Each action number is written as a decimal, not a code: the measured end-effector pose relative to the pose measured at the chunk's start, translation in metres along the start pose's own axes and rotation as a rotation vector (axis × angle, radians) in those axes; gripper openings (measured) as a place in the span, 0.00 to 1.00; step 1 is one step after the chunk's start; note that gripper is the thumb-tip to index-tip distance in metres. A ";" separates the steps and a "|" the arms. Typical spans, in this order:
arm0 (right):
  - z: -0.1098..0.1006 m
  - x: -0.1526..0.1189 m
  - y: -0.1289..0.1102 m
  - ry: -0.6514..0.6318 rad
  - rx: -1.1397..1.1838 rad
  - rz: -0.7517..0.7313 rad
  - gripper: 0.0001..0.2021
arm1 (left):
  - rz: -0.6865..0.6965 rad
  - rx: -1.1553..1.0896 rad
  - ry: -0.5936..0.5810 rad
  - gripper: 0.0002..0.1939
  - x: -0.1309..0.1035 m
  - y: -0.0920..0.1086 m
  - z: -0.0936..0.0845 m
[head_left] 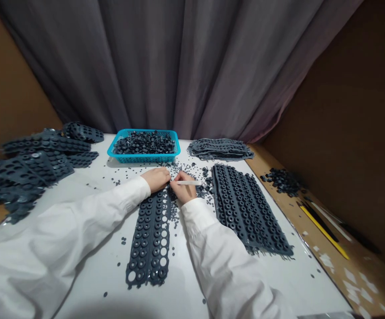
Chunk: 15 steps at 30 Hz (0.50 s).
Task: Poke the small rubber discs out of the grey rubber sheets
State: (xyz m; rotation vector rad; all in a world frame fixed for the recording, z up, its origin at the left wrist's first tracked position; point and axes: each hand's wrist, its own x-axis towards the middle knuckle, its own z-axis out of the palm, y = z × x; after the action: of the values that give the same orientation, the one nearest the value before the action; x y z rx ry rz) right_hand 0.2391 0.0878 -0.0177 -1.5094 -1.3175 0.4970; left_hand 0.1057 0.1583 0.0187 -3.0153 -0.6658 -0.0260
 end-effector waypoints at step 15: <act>0.000 0.002 0.002 -0.022 0.014 0.027 0.06 | 0.023 -0.163 0.021 0.08 0.006 -0.009 0.007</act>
State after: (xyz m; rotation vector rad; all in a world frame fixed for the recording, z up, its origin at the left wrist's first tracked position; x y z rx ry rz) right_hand 0.2408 0.0894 -0.0191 -1.5160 -1.3095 0.5407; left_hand 0.1071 0.1690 0.0124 -3.1730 -0.6585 -0.1170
